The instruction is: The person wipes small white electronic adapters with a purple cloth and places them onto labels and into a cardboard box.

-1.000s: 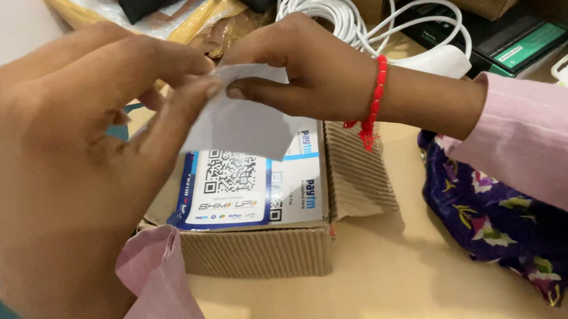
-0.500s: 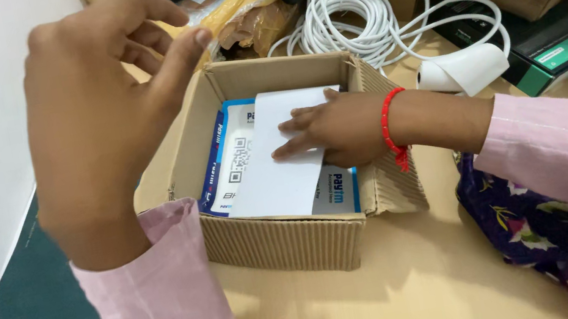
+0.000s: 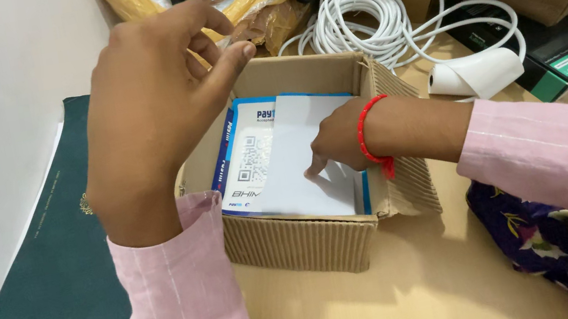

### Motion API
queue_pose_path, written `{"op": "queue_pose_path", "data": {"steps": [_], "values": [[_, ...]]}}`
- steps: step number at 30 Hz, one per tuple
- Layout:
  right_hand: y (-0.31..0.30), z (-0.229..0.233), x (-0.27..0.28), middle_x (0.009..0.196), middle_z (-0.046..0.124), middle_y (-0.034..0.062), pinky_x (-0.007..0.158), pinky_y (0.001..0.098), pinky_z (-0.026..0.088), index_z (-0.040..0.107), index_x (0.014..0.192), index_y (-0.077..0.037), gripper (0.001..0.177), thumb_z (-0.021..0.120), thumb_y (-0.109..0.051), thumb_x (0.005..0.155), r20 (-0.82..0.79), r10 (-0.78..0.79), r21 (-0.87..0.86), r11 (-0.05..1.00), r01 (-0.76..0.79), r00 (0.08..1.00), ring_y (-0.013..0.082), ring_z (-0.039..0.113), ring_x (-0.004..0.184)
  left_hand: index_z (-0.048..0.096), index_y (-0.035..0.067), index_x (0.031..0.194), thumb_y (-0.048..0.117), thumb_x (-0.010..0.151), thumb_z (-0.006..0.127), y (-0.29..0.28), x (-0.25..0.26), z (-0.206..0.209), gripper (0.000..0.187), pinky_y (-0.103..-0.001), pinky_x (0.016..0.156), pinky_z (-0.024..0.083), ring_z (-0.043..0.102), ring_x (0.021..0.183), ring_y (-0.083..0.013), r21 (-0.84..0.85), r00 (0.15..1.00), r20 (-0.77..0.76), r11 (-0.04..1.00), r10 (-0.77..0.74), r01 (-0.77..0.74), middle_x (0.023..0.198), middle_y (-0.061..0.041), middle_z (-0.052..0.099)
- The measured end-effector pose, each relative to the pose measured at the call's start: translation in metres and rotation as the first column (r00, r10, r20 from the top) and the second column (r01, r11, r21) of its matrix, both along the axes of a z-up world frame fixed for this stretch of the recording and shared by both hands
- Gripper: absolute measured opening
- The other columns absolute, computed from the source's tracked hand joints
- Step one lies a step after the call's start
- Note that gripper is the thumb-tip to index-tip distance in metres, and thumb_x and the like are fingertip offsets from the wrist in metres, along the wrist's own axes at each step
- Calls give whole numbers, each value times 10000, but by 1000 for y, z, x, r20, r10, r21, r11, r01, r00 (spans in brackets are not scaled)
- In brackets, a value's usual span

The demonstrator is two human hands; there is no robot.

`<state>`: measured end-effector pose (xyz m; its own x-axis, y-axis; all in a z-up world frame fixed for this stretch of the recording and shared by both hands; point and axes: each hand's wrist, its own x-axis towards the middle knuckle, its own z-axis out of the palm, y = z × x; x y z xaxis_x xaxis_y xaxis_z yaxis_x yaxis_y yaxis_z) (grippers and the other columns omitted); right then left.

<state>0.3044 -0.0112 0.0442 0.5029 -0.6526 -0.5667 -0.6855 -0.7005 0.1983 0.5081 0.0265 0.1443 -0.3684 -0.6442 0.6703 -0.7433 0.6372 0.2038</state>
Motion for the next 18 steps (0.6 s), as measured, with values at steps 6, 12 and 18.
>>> {"op": "queue_pose_path", "data": {"steps": [6,12,18], "values": [[-5,12,-1,1235,723,10,980,432,504,670,1340,-346,497,613,-145,890,385,30,75,995,-63,922,266,683,1119,752,73,1070,278,889,796,-1,-6,-3,277,-391,662,557,748,713,-261,124,1000,19,992,-11,9,825,-103,761],[24,-16,0,1213,722,77,966,407,509,672,1329,-257,480,666,-210,852,540,30,293,930,-221,841,277,670,1095,718,56,1042,279,884,784,5,-28,-5,280,-442,644,541,732,767,-319,164,995,80,984,52,-65,848,-117,754],[68,18,-53,1095,738,109,906,445,515,717,1240,-160,338,633,-218,918,746,184,-96,981,-170,640,308,676,1011,685,49,1011,304,846,791,34,-88,-11,322,-484,668,510,690,803,-368,121,972,192,986,-134,112,865,-126,727]]}}
